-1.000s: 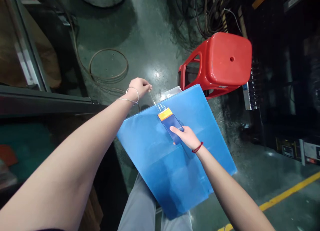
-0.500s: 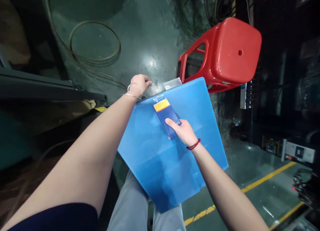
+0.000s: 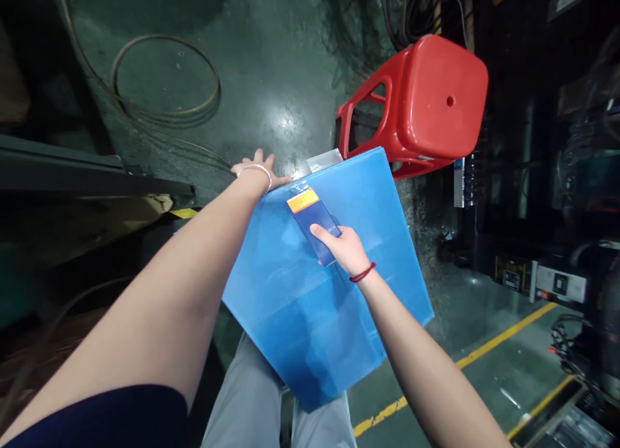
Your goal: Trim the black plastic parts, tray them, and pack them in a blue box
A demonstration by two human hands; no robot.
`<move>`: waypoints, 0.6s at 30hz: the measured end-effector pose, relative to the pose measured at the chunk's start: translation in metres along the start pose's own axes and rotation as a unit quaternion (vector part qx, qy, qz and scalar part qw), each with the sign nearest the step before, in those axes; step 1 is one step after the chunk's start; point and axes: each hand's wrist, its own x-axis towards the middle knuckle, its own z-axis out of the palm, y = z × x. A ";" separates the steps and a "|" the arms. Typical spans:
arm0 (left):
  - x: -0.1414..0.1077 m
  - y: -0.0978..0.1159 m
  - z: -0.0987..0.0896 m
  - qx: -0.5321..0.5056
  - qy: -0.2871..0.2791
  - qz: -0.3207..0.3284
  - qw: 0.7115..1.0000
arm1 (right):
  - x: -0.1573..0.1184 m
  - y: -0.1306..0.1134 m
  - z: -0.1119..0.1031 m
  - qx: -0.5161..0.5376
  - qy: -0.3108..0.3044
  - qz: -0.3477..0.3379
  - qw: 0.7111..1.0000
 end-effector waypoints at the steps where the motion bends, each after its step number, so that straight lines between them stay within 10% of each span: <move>1: -0.003 0.000 0.000 -0.024 0.023 0.020 0.999 | 0.001 0.001 0.000 -0.007 0.011 -0.012 1.000; 7: -0.019 -0.001 0.013 -0.260 -0.045 0.197 0.944 | 0.002 0.008 0.004 -0.012 0.077 -0.078 0.994; 18: -0.040 0.000 0.007 -0.027 0.009 0.129 0.991 | -0.006 0.012 0.004 -0.007 0.115 -0.144 0.983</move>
